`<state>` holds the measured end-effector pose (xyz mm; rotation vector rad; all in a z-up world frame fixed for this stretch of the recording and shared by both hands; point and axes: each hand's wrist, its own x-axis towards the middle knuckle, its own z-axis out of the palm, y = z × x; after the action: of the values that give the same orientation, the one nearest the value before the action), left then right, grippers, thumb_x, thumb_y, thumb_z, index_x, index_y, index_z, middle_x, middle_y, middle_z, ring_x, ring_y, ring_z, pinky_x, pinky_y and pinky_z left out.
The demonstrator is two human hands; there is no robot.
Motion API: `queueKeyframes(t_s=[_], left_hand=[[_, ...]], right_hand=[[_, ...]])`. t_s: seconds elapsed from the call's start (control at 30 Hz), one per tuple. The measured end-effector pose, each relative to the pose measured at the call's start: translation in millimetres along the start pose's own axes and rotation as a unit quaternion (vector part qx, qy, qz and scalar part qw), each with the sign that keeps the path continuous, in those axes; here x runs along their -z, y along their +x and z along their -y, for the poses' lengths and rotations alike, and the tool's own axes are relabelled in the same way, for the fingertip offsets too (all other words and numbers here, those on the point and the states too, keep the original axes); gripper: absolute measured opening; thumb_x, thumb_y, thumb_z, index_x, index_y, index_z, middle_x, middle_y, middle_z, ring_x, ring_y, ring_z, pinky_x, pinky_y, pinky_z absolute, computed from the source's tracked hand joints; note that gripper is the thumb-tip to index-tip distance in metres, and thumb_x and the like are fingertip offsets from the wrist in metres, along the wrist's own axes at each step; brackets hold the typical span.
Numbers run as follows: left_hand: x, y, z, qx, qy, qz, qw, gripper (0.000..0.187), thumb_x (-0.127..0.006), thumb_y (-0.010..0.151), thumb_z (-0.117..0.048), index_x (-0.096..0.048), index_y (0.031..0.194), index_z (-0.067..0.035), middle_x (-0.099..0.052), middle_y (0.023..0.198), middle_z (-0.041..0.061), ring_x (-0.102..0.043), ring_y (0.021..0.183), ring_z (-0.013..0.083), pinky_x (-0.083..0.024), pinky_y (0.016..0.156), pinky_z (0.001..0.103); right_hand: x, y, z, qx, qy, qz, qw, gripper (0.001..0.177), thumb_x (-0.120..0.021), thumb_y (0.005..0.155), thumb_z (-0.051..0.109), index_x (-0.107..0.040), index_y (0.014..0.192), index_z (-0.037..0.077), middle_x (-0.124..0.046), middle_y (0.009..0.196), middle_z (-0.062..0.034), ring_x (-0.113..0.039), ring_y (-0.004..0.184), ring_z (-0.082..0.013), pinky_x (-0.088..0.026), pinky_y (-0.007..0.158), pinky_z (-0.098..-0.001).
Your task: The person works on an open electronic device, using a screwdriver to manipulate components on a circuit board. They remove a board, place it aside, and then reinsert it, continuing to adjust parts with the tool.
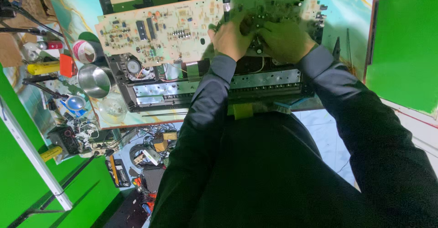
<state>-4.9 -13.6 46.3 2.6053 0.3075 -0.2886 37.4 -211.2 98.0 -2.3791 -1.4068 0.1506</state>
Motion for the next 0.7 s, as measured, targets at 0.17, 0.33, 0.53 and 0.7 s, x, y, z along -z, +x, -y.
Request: queueKeyframes(t_s=[0.17, 0.33, 0.53, 0.7], left_hand=[[3, -1, 2, -0.019, -0.063, -0.032, 0.997, 0.059, -0.083, 0.078, -0.047, -0.065, 0.132, -0.028, -0.081, 0.096, -0.004, -0.074, 0.084, 0.0187, -0.034, 0.095, 0.054], [0, 3, 4, -0.012, -0.051, 0.000, 0.999, 0.059, -0.080, 0.080, -0.052, -0.064, 0.132, -0.028, -0.080, 0.098, -0.005, -0.074, 0.082, 0.0179, -0.034, 0.098, 0.053], [-2, -3, 4, -0.040, -0.077, -0.057, 0.995, 0.060, -0.082, 0.078, -0.054, -0.066, 0.128, -0.025, -0.079, 0.104, -0.005, -0.072, 0.095, 0.0204, -0.032, 0.092, 0.054], [-1, -1, 4, -0.042, -0.076, -0.054, 0.995, 0.061, -0.082, 0.078, -0.052, -0.065, 0.130, -0.025, -0.079, 0.104, -0.005, -0.073, 0.095, 0.0202, -0.032, 0.092, 0.053]], right_hand=[[-2, -1, 7, -0.088, 0.060, 0.009, 0.994, 0.026, -0.064, 0.097, 0.021, -0.069, 0.116, 0.004, -0.067, 0.105, -0.0173, -0.068, 0.086, -0.0378, -0.056, 0.074, -0.0458], [-12, -5, 21, -0.162, 0.037, -0.001, 0.986, 0.017, -0.062, 0.104, 0.020, -0.068, 0.107, 0.003, -0.065, 0.098, -0.0151, -0.067, 0.083, -0.0367, -0.056, 0.072, -0.0457], [-12, -4, 12, -0.120, 0.017, -0.006, 0.993, 0.021, -0.065, 0.094, 0.019, -0.068, 0.106, 0.002, -0.066, 0.095, -0.0148, -0.068, 0.079, -0.0340, -0.057, 0.068, -0.0433], [-15, 2, 0, -0.083, -0.029, 0.044, 0.995, 0.022, -0.066, 0.097, 0.022, -0.071, 0.108, 0.004, -0.069, 0.100, -0.0126, -0.069, 0.078, -0.0281, -0.057, 0.065, -0.0390]])
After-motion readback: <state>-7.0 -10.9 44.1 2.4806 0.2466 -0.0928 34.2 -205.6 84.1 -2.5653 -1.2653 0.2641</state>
